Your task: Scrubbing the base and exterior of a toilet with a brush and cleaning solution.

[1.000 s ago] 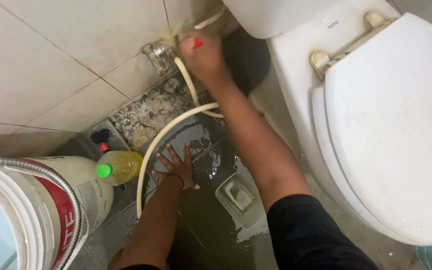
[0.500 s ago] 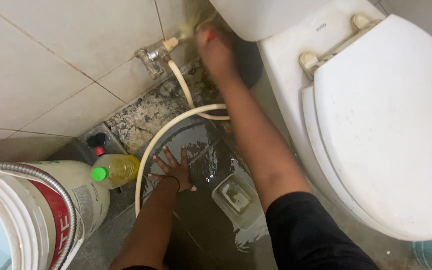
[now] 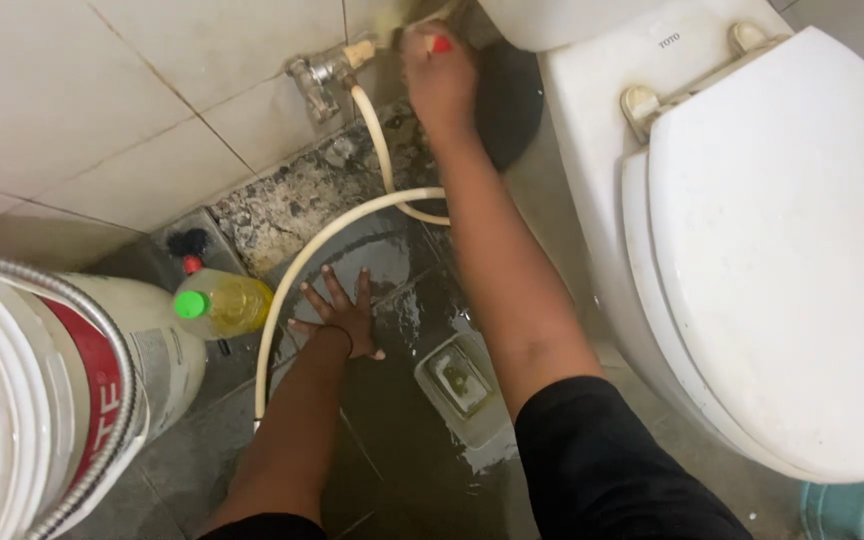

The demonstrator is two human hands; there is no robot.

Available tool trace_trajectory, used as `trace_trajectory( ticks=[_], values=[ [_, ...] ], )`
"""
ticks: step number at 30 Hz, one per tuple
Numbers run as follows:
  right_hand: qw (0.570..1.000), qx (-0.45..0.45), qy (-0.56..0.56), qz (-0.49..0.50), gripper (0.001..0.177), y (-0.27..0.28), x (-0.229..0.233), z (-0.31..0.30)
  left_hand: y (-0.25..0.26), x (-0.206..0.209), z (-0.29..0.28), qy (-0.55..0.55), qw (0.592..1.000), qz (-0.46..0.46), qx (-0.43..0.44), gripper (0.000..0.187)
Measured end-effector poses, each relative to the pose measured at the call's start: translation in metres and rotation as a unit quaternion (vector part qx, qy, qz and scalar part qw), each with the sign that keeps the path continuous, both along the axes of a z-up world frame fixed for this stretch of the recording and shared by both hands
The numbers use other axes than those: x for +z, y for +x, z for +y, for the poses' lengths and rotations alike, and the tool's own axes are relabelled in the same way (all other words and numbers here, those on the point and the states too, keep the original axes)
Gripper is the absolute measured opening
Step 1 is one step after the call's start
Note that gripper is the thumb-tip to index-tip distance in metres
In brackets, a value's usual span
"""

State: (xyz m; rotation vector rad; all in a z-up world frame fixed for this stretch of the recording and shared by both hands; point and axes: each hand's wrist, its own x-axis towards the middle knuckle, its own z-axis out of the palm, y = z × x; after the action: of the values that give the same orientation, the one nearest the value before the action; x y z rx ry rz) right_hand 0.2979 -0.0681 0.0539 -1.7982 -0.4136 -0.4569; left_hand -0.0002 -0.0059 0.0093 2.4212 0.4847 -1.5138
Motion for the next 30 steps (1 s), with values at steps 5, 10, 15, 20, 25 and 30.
trace_trajectory(
  ticks=[5,10,15,20,25,30],
  values=[
    [0.989,0.08,0.065,0.105,0.016,0.0,0.001,0.015,-0.002,0.002,0.0,0.007,1.0,-0.002,0.014,0.145],
    [0.997,-0.026,-0.041,-0.056,0.014,0.004,-0.016,-0.001,-0.009,-0.011,0.003,0.0,1.0,-0.019,0.017,0.144],
    [0.998,0.053,-0.03,-0.022,0.015,-0.01,0.007,0.013,-0.008,-0.012,0.003,-0.003,0.999,-0.032,0.013,0.144],
    [0.989,0.078,-0.105,-0.076,0.029,0.024,-0.011,-0.002,-0.011,-0.018,0.003,0.002,0.999,-0.035,0.003,0.144],
    [0.987,0.112,-0.062,-0.1,0.029,-0.004,0.013,0.014,-0.006,-0.01,0.003,0.004,0.999,-0.036,0.011,0.141],
    [0.995,0.055,-0.053,-0.066,0.031,-0.047,0.032,0.018,-0.006,-0.007,0.002,-0.002,0.999,-0.031,0.024,0.14]
  ],
)
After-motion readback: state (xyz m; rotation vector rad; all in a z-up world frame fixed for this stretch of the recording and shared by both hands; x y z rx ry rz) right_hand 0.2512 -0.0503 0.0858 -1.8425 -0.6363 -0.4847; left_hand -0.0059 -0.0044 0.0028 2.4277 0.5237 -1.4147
